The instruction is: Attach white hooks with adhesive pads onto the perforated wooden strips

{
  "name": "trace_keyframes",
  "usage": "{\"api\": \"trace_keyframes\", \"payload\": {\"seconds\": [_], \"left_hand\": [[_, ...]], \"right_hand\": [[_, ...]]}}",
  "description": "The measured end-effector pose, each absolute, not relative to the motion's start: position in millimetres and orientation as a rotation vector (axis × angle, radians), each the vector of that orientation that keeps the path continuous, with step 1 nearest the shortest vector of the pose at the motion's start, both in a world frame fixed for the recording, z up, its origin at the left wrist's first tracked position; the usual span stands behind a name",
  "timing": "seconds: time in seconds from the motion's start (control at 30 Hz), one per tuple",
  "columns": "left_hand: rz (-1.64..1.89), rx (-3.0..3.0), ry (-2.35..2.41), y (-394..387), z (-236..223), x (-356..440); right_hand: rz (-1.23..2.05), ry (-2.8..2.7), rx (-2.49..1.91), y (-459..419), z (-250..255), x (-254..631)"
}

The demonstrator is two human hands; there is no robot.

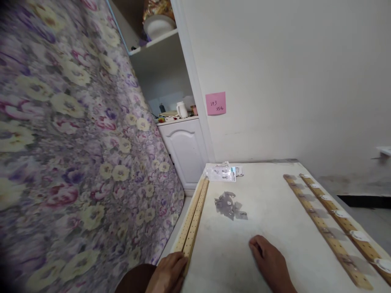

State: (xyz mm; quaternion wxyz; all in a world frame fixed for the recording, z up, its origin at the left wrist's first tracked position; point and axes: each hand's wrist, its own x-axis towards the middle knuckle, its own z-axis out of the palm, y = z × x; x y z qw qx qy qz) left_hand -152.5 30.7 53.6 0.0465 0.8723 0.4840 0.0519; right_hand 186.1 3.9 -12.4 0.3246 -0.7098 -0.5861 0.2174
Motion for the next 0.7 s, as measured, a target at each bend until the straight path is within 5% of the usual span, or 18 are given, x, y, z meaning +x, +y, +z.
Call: {"api": "trace_keyframes", "payload": {"seconds": [0.3,0.7], "left_hand": [[0.196,2.645,1.439,13.7,53.6,-121.2],[0.110,2.276,2.040,38.7,39.8,-75.5]], "right_hand": [[0.566,-1.542,-1.848,5.0,-13.2,186.0],[0.522,-1.499,-1.807,4.3,-6.8,185.2]]}}
